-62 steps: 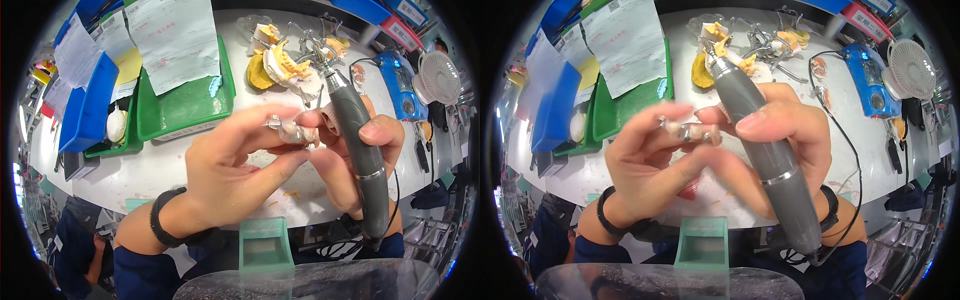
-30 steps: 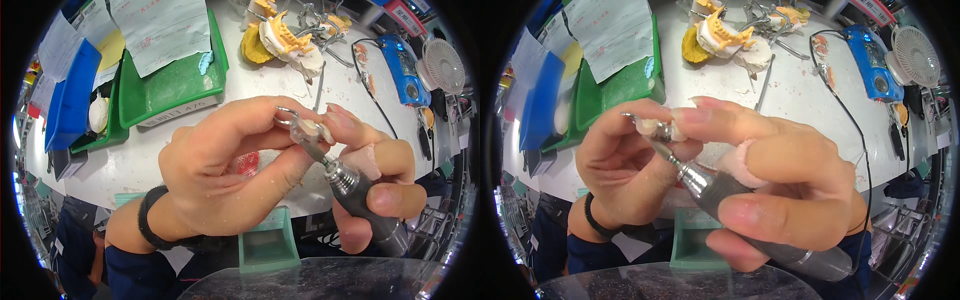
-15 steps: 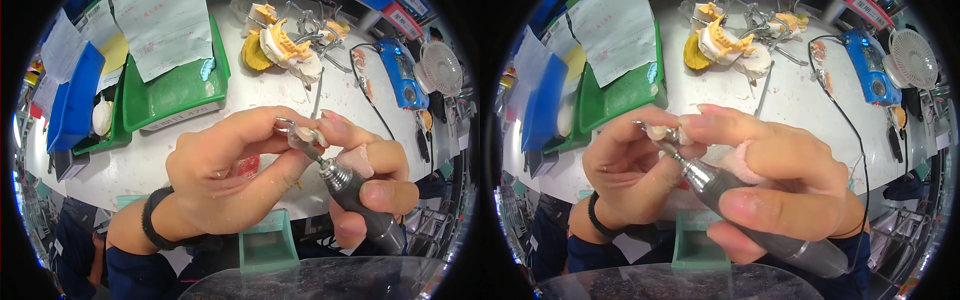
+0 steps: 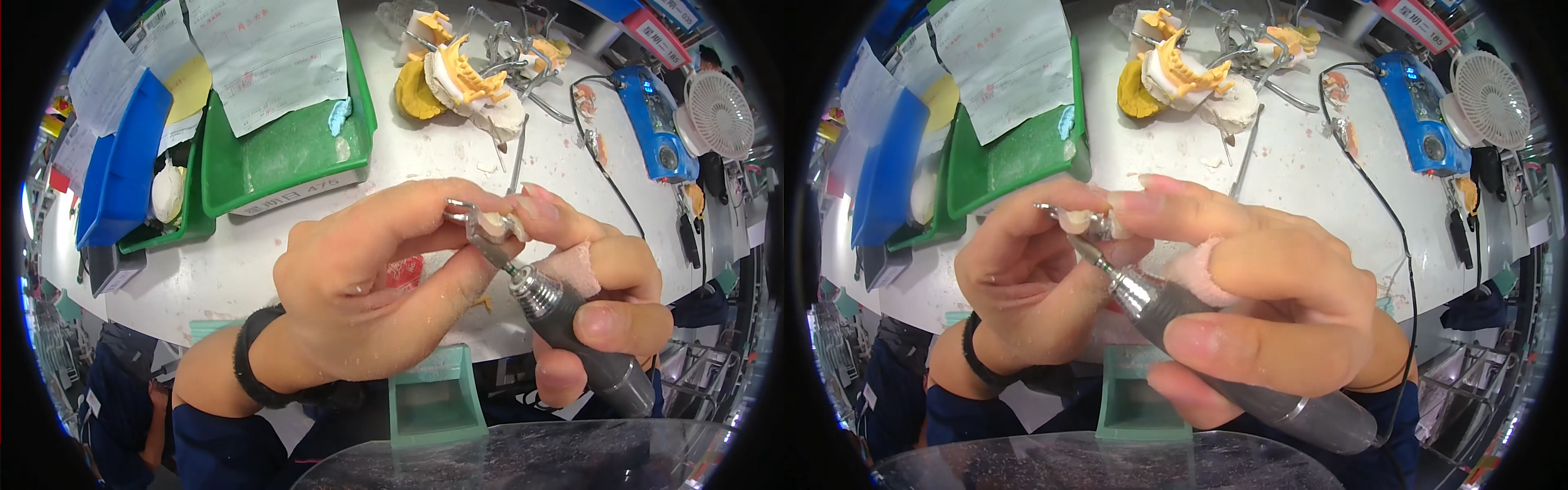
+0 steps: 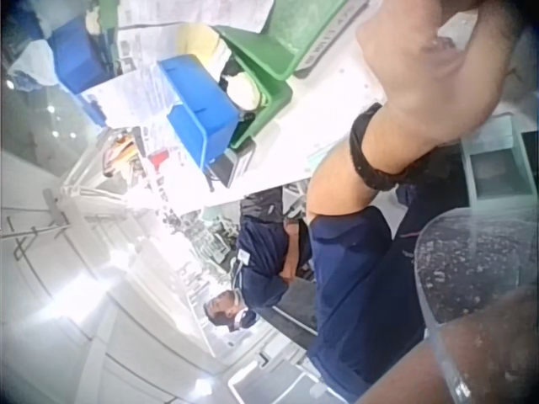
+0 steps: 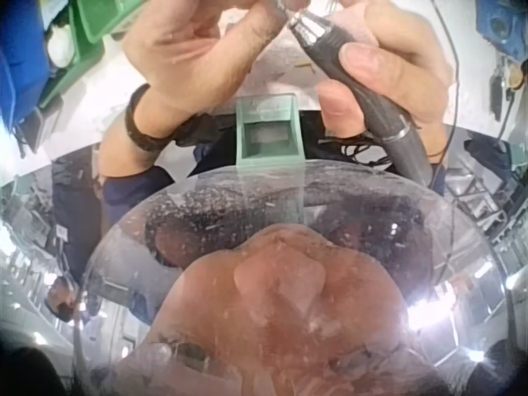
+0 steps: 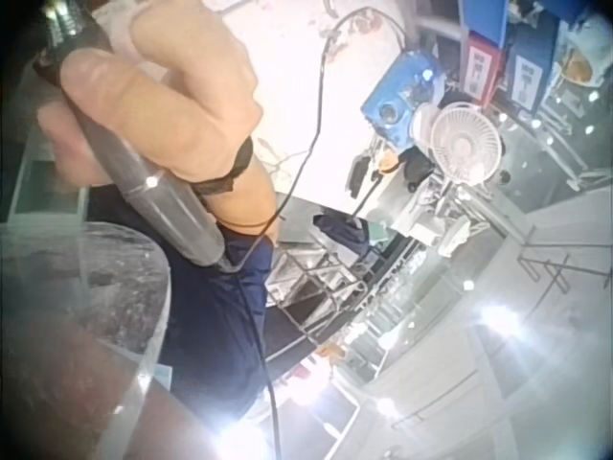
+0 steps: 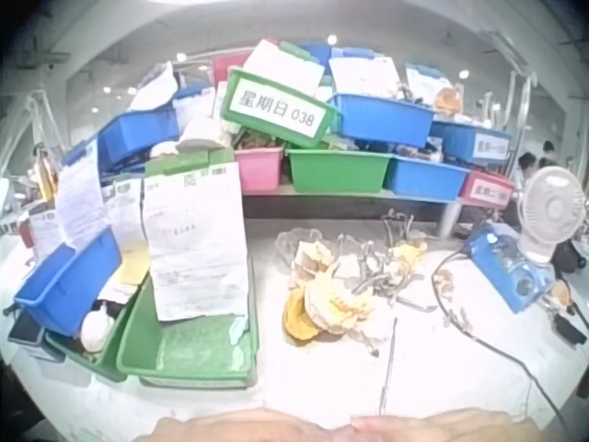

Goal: Grinding and refining a dental prosthesis using a rotary tool.

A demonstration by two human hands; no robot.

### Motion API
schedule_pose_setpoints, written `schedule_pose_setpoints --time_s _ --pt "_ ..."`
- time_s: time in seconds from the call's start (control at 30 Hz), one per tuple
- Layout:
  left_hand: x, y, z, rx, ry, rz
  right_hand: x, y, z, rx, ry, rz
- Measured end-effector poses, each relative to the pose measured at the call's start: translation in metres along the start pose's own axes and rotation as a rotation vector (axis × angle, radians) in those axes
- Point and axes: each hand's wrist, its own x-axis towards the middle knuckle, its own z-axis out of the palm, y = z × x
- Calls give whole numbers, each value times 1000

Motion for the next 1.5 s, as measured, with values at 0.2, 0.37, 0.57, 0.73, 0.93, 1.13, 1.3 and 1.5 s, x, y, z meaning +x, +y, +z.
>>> schedule_pose_setpoints --time_s 0.2,0.37,0.57,0.73,0.93,1.13,1.3,1.5 --pt "2 1 -2 9 -27 -1 0 0 3 13 28 1" --pt "-1 2 0 -21 2 -26 0 0 4 6 50 -14" --pt "0 5 5 -90 52 -136 -5 1 4 100 122 7" --pt "-1 9 6 -173 119 -276 -3 -1 1 64 81 26" --pt "1 6 5 -70 106 -200 -2 -3 2 13 80 80" --pt "0 3 5 -37 93 -206 -1 -6 3 -9 54 92" --pt "-1 10 1 -9 41 -227 -3 -4 3 67 66 94" --pt "-1 1 5 -26 99 -154 -3 -7 2 29 54 121"
